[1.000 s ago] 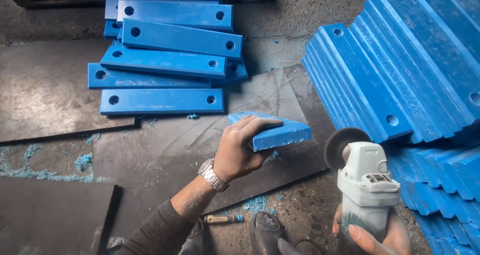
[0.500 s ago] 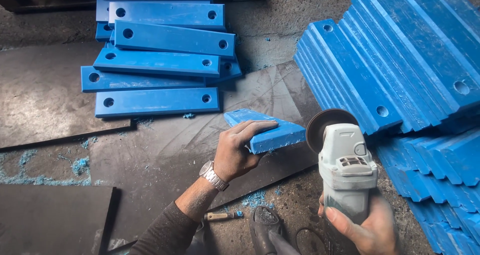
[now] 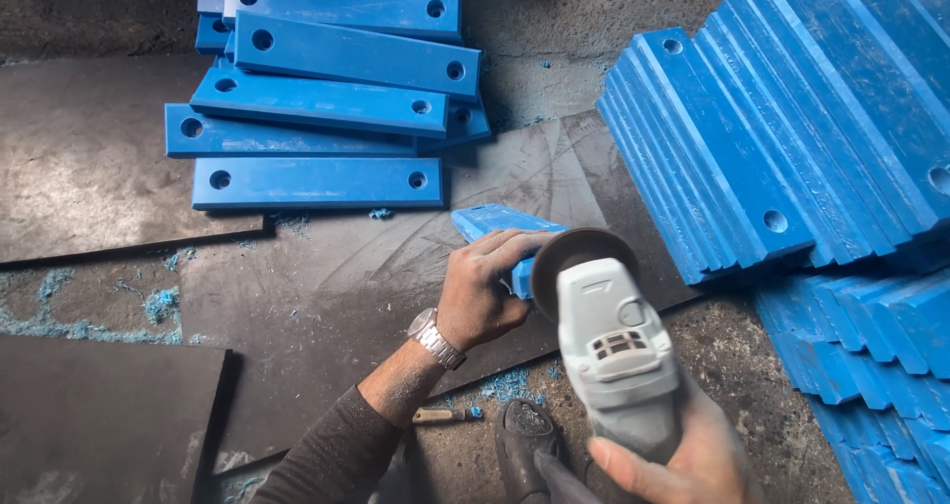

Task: Using an angle grinder and a hand tool to smooth the edges of blue plastic blocks before stacking them.

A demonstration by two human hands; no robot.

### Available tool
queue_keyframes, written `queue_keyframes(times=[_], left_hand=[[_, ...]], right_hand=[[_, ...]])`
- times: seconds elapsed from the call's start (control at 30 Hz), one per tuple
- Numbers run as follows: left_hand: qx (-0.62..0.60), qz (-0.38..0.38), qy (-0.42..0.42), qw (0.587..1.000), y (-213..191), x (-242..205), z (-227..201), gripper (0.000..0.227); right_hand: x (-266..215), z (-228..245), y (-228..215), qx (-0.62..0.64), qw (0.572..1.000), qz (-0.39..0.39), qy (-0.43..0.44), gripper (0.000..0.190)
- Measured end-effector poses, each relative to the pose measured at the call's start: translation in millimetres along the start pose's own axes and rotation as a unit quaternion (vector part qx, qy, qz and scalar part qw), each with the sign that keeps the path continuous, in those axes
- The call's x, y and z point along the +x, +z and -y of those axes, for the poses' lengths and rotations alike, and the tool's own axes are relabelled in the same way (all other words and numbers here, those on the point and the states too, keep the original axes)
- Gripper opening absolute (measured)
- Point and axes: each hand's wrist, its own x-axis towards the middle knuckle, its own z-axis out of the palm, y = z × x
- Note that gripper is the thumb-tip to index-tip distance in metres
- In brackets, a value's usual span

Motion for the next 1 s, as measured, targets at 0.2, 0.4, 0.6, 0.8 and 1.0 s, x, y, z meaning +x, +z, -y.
queue_keyframes(times=[0.2, 0.4, 0.6, 0.8, 1.0], left_hand=[[-0.026, -0.005, -0.007, 1.0, 1.3, -0.9, 1.0, 0.051], [-0.014, 0.009, -0.01, 1.0, 4.0, -4.3, 0.7, 0.052], [-0.017, 0.007, -0.01, 1.0, 0.4, -4.8, -0.2, 0.051], [-0.022, 0.007, -0.002, 1.0, 0.7, -5.7, 1.5, 0.051], [-0.027, 0.022, 0.006, 0.999, 9.2, -8.9, -4.5, 0.052]], right_hand=[[-4.7, -2.8, -15.1, 0.002, 0.999, 0.018, 0.026, 0.088], [-12.0, -34.4, -62.4, 0.043, 0.998, -0.01, 0.037, 0.067], [0.5, -12.1, -29.3, 0.0, 0.999, 0.043, -0.005, 0.079], [-18.1, -45.5, -63.0, 0.034, 0.996, 0.056, 0.055, 0.083], [-32.3, -59.6, -104.8, 0.106, 0.991, -0.065, 0.057, 0.084]])
